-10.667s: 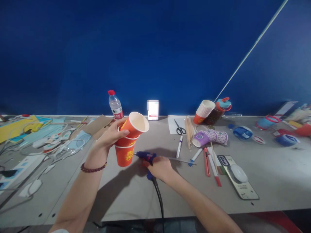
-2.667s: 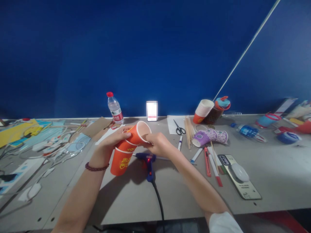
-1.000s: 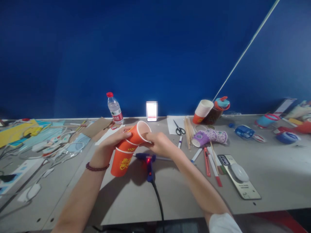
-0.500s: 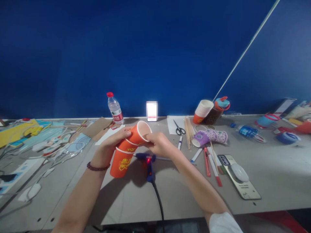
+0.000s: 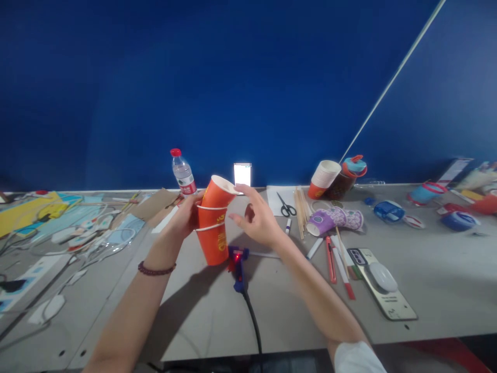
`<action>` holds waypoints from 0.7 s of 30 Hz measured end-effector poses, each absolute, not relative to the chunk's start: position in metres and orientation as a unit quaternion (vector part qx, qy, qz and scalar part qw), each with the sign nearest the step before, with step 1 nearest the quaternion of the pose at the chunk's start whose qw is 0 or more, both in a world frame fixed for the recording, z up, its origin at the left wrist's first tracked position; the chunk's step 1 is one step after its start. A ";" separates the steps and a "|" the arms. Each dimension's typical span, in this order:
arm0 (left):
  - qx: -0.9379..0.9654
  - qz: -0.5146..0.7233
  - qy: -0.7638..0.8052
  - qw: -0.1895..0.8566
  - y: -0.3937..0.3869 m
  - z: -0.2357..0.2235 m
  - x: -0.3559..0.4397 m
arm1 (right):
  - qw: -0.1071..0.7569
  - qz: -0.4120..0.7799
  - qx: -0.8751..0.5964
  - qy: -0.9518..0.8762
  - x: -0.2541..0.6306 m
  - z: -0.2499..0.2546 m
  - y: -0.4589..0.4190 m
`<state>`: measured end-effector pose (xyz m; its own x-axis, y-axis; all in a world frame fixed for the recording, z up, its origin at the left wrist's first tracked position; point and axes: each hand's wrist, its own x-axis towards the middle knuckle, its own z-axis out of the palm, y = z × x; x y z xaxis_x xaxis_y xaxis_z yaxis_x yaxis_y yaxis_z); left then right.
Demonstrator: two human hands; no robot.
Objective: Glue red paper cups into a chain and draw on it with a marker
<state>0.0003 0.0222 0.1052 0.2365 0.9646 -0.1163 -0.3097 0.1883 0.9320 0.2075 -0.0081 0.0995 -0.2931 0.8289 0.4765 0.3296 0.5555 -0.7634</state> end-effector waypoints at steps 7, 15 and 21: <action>0.393 0.581 0.342 0.626 0.026 0.102 0.007 | 0.429 0.343 -0.435 -0.713 0.202 0.094 -0.004; 0.380 0.606 0.345 0.608 0.025 0.097 0.011 | 0.391 0.323 -0.454 -0.733 0.194 0.084 -0.006; 0.462 0.560 0.293 0.622 0.021 0.099 0.006 | 0.373 0.389 -0.393 -0.745 0.204 0.087 0.001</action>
